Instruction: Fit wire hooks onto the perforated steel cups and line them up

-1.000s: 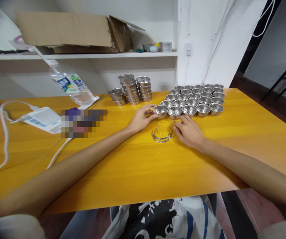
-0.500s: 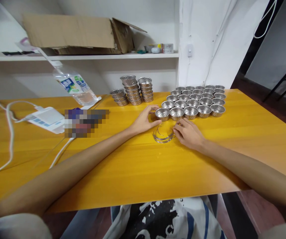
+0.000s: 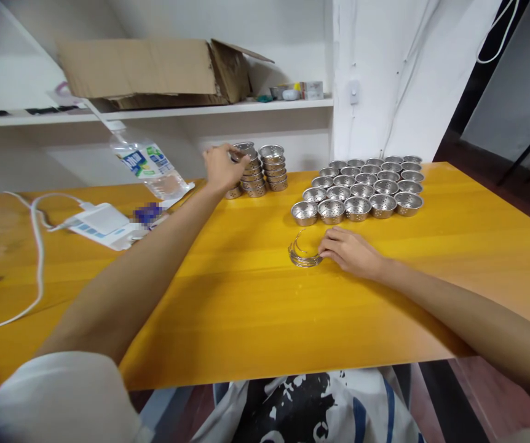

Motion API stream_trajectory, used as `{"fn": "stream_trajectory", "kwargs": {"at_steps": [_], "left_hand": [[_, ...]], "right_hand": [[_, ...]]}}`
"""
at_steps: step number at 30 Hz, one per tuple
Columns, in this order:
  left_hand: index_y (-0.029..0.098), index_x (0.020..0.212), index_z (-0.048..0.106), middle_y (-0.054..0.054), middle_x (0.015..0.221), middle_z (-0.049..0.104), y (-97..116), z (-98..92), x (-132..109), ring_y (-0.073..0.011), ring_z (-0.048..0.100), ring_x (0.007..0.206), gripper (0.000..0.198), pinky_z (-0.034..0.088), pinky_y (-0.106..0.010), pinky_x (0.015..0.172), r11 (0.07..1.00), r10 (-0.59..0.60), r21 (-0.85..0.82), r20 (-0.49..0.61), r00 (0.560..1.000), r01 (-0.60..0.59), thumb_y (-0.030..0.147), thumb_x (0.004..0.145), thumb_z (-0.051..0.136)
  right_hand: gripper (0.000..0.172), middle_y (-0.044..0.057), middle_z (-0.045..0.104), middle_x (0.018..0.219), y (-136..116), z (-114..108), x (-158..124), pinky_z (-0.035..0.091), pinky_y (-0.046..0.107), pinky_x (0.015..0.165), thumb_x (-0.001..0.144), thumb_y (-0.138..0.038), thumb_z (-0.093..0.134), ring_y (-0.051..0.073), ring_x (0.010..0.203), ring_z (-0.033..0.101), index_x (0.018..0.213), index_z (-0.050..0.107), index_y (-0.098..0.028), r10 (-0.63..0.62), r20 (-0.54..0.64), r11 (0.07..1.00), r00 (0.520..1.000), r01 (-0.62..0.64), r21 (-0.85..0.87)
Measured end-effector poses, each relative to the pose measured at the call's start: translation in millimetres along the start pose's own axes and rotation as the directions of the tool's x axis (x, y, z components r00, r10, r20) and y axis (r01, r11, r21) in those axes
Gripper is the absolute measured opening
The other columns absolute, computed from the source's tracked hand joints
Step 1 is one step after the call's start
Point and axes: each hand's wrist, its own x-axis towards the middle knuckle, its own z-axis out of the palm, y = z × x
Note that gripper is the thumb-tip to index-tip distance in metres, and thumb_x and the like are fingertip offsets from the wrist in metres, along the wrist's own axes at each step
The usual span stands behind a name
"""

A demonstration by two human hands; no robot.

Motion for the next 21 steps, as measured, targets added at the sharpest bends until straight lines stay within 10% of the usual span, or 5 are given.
{"fn": "stream_trajectory", "kwargs": {"at_steps": [4,10,21], "left_hand": [[0.021,0.09,0.061,-0.013,0.109,0.073,-6,3.6,14,-0.0355,0.062,0.123,0.019,0.042,-0.056,0.116,0.988,-0.148,-0.068,-0.151,0.977,0.139,0.03,0.095,0.077],[0.021,0.095,0.054,-0.008,0.118,0.063,25,-11.1,0,-0.0236,0.062,0.112,0.051,0.051,-0.048,0.103,0.972,0.013,-0.212,-0.377,0.926,-0.1,0.061,0.092,0.086],[0.022,0.09,0.057,-0.013,0.135,0.069,97,-17.9,-176,-0.0307,0.066,0.13,0.041,0.052,-0.05,0.115,0.873,0.389,-0.38,0.165,0.907,-0.306,0.057,0.091,0.078]], "right_hand": [[0.025,0.009,0.072,0.098,0,3,1,0.054,0.037,0.083,0.114,-0.02,0.049,0.024,0.091,0.066,0.099,0.069,-0.02,-0.014,-0.018,1.0,1.0,0.014,-0.008],[0.02,0.011,0.074,0.104,-4,4,-3,0.053,0.037,0.082,0.116,-0.025,0.046,0.025,0.092,0.07,0.106,0.063,-0.021,0.093,-0.161,0.996,0.983,-0.095,-0.001],[0.041,0.002,0.058,0.081,13,-3,6,0.045,0.033,0.067,0.115,-0.062,0.04,0.019,0.071,0.054,0.094,0.046,-0.027,0.401,-0.426,0.897,0.811,-0.253,0.363]]}}
